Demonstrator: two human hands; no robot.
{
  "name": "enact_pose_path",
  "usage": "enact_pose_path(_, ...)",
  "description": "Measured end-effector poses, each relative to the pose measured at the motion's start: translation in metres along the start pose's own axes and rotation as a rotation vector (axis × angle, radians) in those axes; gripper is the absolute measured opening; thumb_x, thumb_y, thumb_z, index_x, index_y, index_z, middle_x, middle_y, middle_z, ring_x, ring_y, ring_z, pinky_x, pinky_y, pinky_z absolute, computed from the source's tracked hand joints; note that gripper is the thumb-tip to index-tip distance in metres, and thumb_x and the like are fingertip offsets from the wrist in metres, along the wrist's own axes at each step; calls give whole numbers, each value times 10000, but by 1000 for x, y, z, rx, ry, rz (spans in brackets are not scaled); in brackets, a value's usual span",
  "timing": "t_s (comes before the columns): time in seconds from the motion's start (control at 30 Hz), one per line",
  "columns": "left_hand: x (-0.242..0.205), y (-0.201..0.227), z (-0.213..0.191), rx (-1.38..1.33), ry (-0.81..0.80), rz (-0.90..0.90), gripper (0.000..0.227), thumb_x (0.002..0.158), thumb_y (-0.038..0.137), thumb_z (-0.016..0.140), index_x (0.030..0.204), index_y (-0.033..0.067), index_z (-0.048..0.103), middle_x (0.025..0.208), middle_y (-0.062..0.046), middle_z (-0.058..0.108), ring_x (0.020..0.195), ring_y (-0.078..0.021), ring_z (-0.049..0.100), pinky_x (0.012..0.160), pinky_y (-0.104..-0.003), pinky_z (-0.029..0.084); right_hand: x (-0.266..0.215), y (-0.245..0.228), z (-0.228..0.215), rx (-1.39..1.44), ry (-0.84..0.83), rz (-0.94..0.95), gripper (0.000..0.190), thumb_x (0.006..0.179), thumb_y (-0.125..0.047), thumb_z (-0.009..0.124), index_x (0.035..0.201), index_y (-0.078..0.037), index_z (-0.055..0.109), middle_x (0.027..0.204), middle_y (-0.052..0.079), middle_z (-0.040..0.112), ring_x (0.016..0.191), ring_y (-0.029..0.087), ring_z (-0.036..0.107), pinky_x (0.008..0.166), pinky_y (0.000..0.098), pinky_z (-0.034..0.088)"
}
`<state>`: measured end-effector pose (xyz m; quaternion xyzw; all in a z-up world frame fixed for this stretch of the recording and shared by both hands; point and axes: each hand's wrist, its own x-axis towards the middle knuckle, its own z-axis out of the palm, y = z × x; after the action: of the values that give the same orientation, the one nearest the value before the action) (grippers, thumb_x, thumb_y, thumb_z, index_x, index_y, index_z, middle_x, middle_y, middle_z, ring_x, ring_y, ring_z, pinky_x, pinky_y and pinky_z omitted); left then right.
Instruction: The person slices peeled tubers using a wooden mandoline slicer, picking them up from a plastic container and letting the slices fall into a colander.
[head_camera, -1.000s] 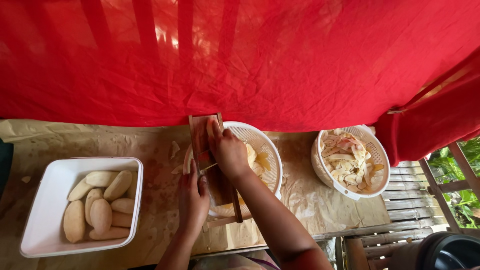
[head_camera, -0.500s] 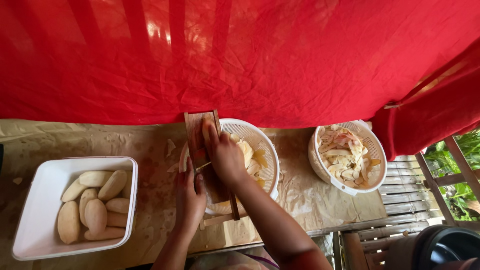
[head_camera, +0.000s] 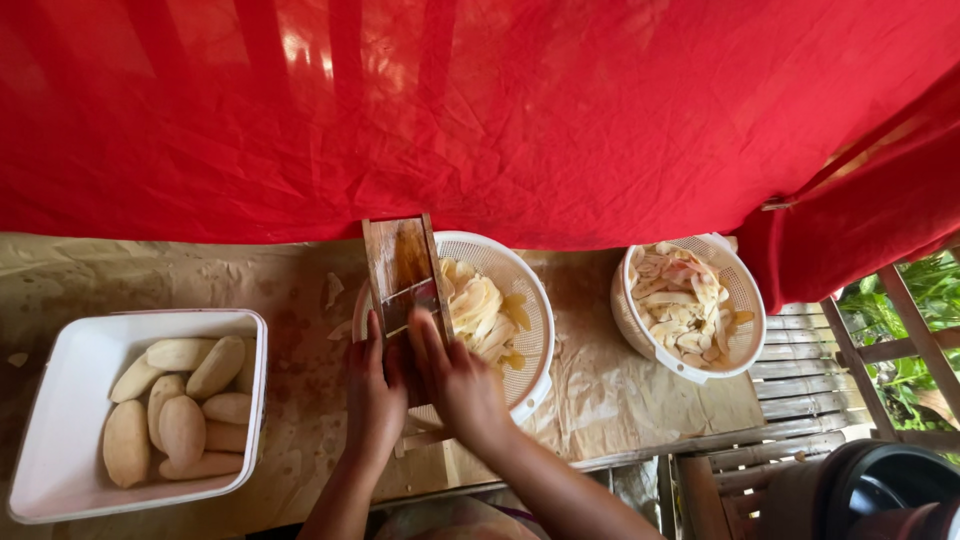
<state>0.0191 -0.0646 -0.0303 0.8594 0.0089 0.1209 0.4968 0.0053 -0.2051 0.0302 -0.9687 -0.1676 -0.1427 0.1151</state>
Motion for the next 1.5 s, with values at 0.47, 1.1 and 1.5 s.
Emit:
enact_pose_path(0.47, 2, -3, 3, 16, 32, 20, 595, 1007, 132, 528, 1575, 53, 366, 1311, -290, 549, 1186, -445, 546, 990, -494, 448, -29, -10, -17, 59, 9, -16, 675, 935, -196, 667, 1555, -74, 430, 816, 129, 655, 577, 225, 652, 470, 361, 562)
enact_pose_path(1.1, 2, -4, 4, 33, 38, 19, 592, 1009, 116, 546, 1572, 44, 376, 1284, -292, 547, 1159, -446, 542, 975, -499, 446, -31, -8, -12, -131, 89, -167, 682, 908, -98, 631, 1554, -58, 415, 1301, 150, 754, 623, 168, 663, 467, 307, 554)
enact_pose_path(1.5, 5, -4, 0, 291, 109, 183, 599, 961, 140, 603, 1520, 9, 436, 1262, -295, 594, 1223, -473, 502, 1005, -547, 386, 129, 26, -14, 95, -103, 98, 607, 984, -321, 606, 1529, -140, 410, 958, 193, 702, 716, 339, 714, 618, 446, 600)
